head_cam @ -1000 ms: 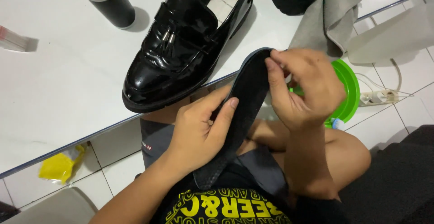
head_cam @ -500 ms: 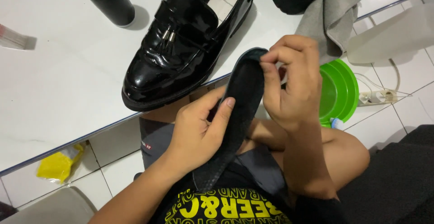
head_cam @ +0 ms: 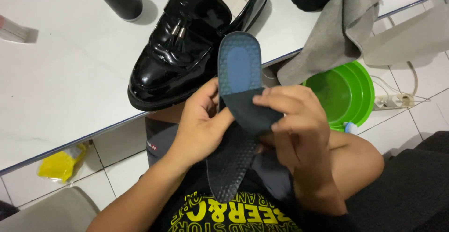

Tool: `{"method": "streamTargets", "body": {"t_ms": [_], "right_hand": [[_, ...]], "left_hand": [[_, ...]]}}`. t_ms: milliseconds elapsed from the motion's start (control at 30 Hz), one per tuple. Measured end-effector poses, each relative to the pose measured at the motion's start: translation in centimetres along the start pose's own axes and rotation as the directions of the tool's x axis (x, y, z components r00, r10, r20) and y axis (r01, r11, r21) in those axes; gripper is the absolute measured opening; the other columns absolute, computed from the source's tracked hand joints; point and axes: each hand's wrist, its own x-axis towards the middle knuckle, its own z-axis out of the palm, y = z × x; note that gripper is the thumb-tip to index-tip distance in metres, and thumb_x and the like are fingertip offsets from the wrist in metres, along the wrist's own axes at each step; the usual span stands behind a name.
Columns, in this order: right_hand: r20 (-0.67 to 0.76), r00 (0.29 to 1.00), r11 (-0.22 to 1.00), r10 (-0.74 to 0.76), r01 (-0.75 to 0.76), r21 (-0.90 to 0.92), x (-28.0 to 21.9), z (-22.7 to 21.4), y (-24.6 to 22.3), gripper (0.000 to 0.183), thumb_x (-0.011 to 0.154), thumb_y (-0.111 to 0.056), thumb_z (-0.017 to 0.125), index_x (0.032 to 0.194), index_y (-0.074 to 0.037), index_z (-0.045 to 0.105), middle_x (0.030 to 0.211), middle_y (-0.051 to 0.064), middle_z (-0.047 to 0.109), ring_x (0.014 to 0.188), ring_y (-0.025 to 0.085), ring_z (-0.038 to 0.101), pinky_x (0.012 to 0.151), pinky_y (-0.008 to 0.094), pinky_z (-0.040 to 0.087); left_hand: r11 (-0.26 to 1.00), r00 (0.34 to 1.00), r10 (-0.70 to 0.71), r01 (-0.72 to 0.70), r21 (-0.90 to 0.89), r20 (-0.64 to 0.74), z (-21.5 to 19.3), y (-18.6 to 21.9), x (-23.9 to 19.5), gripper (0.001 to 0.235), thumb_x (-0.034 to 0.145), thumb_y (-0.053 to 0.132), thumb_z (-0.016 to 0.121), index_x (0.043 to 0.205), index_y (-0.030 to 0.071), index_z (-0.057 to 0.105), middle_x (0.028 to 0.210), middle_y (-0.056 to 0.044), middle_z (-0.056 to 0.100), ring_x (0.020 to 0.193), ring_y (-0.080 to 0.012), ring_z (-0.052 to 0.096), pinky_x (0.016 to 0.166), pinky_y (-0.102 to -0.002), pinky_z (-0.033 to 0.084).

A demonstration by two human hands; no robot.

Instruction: The person removes a blue insole from a black shoe and applies glue from a white tube to the edges and surface of the insole. The person then flips the insole over and continues applying glue to the other side.

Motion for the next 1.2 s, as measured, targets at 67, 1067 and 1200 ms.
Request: {"method": "streamTargets", "body": {"t_ms": [67,1067,1200], "right_hand": [[-0.015,1.000,1.000,0.017,-0.017,-0.009,-0.6,0.0,-0.1,0.019,0.092,-0.008,0.059,0.083,-0.011,0.042,0.111,0.013,0.072,0.108,0.034,0.068,0.104,0.048,0.050],[-0.049,0.973,0.964,-0.227,0.232,0.129,-2.8,1.0,1.2,0.030,0.103,-0.042,0.050,0.099,-0.013,0.057,0.104,0.013,0.073,0.090,0.025,0.070,0.086,0.044,0.060],[-0.038,0.985,0.967,-0.171,0.175,0.183,-1.9,1.4,0.6,0.033,0.102,-0.037,0.047,0.093,-0.009,0.063,0.103,0.013,0.073,0.083,0.022,0.067,0.082,0.039,0.056]], "left_hand": [[1.000,1.000,-0.011,0.011,-0.012,0.008,-0.1,0.0,0.0,0.036,0.095,0.003,0.064,0.130,-0.002,0.059,0.117,-0.010,0.072,0.099,-0.0108,0.066,0.087,-0.022,0.052],[0.997,0.999,0.019,-0.017,-0.074,0.029,-1.1,0.1,-0.9,0.046,0.090,-0.007,0.069,0.134,0.000,0.058,0.112,-0.007,0.072,0.097,-0.0099,0.068,0.085,-0.021,0.054],[0.996,0.999,-0.007,0.010,-0.085,0.034,-1.5,0.4,-1.2,0.047,0.087,-0.008,0.068,0.133,-0.001,0.059,0.116,-0.007,0.072,0.099,-0.0110,0.068,0.088,-0.022,0.054]]}}
